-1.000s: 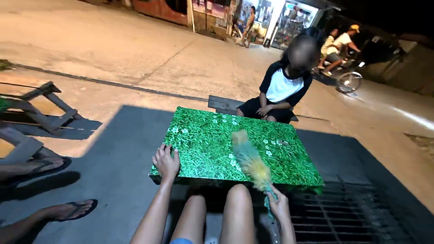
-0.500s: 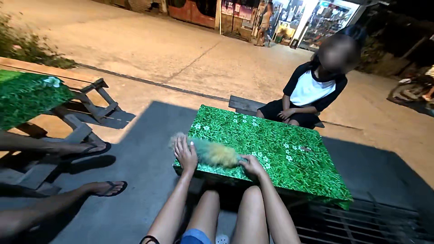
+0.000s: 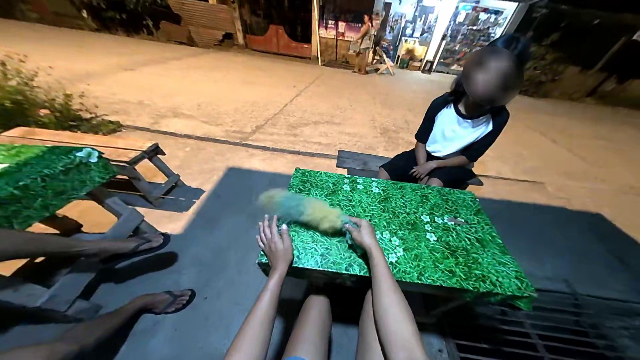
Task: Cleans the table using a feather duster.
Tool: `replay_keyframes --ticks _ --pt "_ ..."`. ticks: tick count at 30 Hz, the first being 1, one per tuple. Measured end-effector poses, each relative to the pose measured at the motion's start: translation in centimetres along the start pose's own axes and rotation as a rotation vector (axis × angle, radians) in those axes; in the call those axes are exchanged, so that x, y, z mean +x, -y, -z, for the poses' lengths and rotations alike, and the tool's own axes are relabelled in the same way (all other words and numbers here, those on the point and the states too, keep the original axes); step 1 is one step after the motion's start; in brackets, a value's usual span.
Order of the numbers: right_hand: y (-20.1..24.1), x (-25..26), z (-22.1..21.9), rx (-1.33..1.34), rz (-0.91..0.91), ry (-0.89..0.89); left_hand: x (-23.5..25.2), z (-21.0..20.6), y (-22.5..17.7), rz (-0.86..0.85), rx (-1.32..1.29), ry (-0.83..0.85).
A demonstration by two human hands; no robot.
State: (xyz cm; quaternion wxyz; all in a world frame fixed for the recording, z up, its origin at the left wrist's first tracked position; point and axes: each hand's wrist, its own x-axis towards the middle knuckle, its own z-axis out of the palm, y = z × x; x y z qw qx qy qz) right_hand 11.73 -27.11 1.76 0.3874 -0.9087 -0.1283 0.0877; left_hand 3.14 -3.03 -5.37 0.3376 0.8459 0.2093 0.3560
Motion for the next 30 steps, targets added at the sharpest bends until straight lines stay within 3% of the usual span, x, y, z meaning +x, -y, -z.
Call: replay_keyframes --ticks 3,5,11,13,16,18,20,24,25,30 --pt "-0.8 -0.4 0.7 -0.01 -0.283 -0.298 -0.1 0.1 -0.1 0.014 -0.002 0.012" --pt "-0.9 -0.6 0.9 -0.058 -0.326 -0.319 -0.1 0.1 0.0 0.015 0.003 0.019" --pt "-2.4 -1.2 1.4 -0.019 0.094 0.16 -0.2 0.1 0.1 -0.006 0.001 0.009" --pt "-3.0 -1.5 2.9 -0.045 -0.014 0.078 -0.2 0.5 -0.2 -0.001 -0.011 0.003" --pt "-4.5 -1.9 4.2 -0.042 -0.282 -0.228 -0.3 0.4 -0.1 0.01 -0.011 -0.01" --pt "-5.4 -1.9 4.5 -0.024 -0.339 -0.317 -0.3 0.1 0.0 0.007 -0.005 -0.016" --pt "-6.1 -2.4 5.0 0.051 -0.222 -0.2 -0.3 -0.1 0.2 0.007 -0.004 -0.026" --pt "-6.1 -3.9 5.6 0.089 0.039 0.339 -0.4 0.0 0.0 0.013 -0.02 -0.059" --pt "-5.8 -4.1 5.8 0.073 0.04 0.35 -0.4 0.1 0.0 0.012 -0.028 -0.07" --pt "-6.9 -2.9 5.6 0.084 -0.255 -0.246 -0.3 -0.1 0.1 0.024 -0.003 -0.071"
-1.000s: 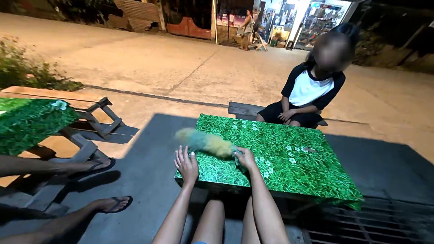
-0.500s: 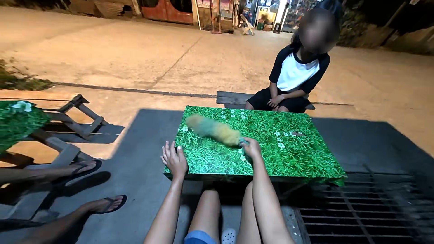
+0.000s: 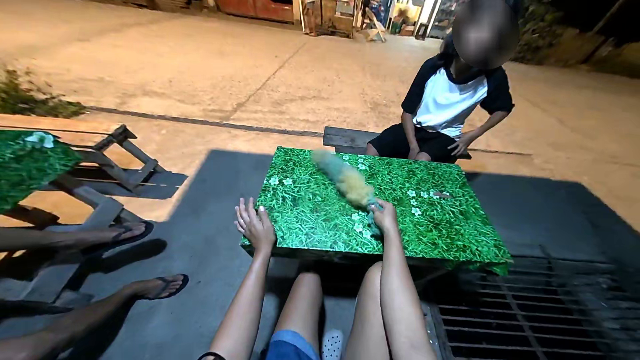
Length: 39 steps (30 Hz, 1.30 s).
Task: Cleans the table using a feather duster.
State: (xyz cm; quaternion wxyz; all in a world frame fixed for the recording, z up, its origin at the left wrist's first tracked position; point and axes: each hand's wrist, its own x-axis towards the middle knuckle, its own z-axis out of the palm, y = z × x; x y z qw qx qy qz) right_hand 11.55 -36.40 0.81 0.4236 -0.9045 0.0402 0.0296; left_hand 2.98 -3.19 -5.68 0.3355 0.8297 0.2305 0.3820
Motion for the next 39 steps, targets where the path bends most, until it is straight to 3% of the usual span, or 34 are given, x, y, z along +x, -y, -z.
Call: replay_keyframes --ticks 2,3,6,8,9,14,16,21,23,27,29,36,39 --pt "0.3 0.2 -0.3 0.005 -0.016 -0.054 0.1 -0.1 0.0 -0.005 0.008 0.0" --pt "0.5 -0.1 -0.2 0.014 0.038 0.016 0.1 -0.1 0.0 -0.003 0.01 0.005" --pt "0.9 -1.1 0.0 0.013 0.262 0.447 0.0 0.1 -0.4 -0.004 0.01 0.017" --pt "1.6 -1.5 0.0 -0.013 0.305 0.598 0.1 0.2 -0.3 -0.025 0.005 0.007" --pt "1.9 -1.6 -0.1 -0.006 0.279 0.556 0.1 0.4 -0.3 -0.026 0.008 0.005" --pt "2.5 -0.7 -1.9 -0.066 0.026 -0.009 0.2 0.3 -0.5 0.009 0.016 0.02" --pt "3.1 -0.8 -2.5 -0.084 0.056 0.037 0.3 0.2 -0.3 0.003 0.029 0.021" --pt "3.7 -1.5 -4.0 -0.06 0.412 0.53 0.1 0.4 -0.5 -0.006 0.009 0.005" --pt "4.4 -1.6 -3.7 -0.072 0.356 0.469 0.0 0.5 -0.6 -0.004 0.007 0.004" --pt "4.6 -1.1 -3.7 -0.054 0.044 0.032 0.0 0.3 -0.4 -0.002 0.001 0.009" --pt "4.6 -0.8 -4.2 -0.082 -0.035 -0.048 0.0 0.3 -0.4 -0.008 0.006 0.012" --pt "5.4 -2.4 -6.8 -0.056 0.464 0.504 -0.1 0.2 -0.6 -0.02 -0.006 0.005" --pt "6.5 -2.4 -6.2 -0.066 0.337 0.362 0.5 0.5 -0.5 -0.033 0.003 0.027"
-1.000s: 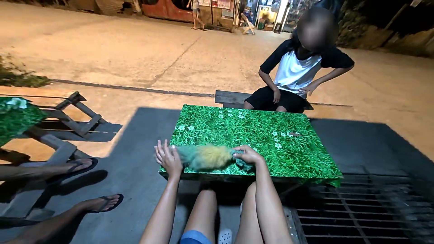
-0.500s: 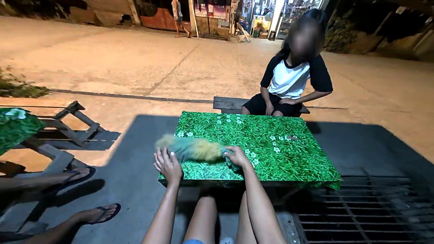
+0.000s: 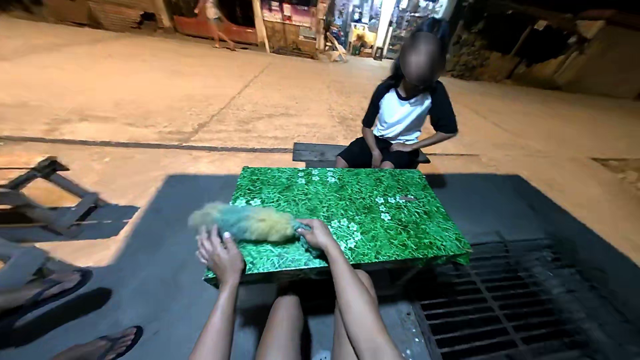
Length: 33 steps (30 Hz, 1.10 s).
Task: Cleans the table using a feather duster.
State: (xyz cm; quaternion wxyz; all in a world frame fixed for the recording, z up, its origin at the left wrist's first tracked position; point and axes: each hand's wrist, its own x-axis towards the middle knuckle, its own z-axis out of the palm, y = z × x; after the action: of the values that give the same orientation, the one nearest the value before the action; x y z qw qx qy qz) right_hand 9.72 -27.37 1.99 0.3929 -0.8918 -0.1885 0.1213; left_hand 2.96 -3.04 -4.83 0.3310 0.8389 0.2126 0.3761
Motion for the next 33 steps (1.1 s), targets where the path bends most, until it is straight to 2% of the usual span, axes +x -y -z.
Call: replay_keyframes --ticks 2,4,7,9,11,14,17,19,21,24,25,27,28,30,33 --pt "-0.8 -0.7 1.2 0.061 -0.205 -0.22 -0.3 -0.3 -0.7 -0.009 -0.006 0.049" --pt "-1.4 -0.9 0.6 0.107 -0.33 -0.39 -0.7 0.0 -0.2 0.003 0.013 0.054" --pt "-0.6 -0.4 -0.2 0.176 -0.399 -0.424 0.1 -0.7 0.5 -0.036 0.061 0.097" --pt "0.4 -0.8 -1.6 0.249 -0.345 -0.376 0.1 -0.9 0.9 -0.065 0.091 0.18" --pt "1.1 -1.2 -3.4 0.36 -0.242 -0.305 0.1 -0.5 0.1 -0.049 0.086 0.333" --pt "2.9 -2.5 -5.3 0.543 -0.1 -0.065 0.1 0.5 -2.8 0.033 -0.036 0.564" --pt "4.6 -3.9 -6.8 0.702 0.017 0.189 -0.5 0.9 -4.7 0.07 -0.072 0.658" --pt "4.6 -5.2 -7.4 0.528 0.102 0.213 -0.4 0.6 -5.1 0.041 0.027 0.674" --pt "4.1 -7.3 -8.3 0.293 0.172 0.163 0.1 0.3 -5.5 -0.042 0.214 0.685" --pt "2.9 -11.9 -10.5 0.151 0.186 0.126 2.0 -1.4 -6.0 -0.084 0.394 0.589" --pt "2.5 -13.3 -11.1 0.091 0.157 0.208 2.8 -1.9 -6.8 -0.029 0.415 0.567" --pt "2.4 -15.1 -12.1 -0.065 0.127 0.502 2.8 -2.3 -9.7 0.047 0.394 0.586" --pt "2.7 -15.3 -12.5 -0.163 0.132 0.659 1.8 -2.7 -11.7 0.01 0.38 0.624" --pt "3.5 -15.3 -13.7 -0.306 0.13 0.844 -1.5 -4.0 -14.9 -0.228 0.387 0.773" --pt "4.4 -15.2 -15.6 -0.416 0.095 0.875 -5.5 -7.1 -16.0 -0.844 0.216 1.031"
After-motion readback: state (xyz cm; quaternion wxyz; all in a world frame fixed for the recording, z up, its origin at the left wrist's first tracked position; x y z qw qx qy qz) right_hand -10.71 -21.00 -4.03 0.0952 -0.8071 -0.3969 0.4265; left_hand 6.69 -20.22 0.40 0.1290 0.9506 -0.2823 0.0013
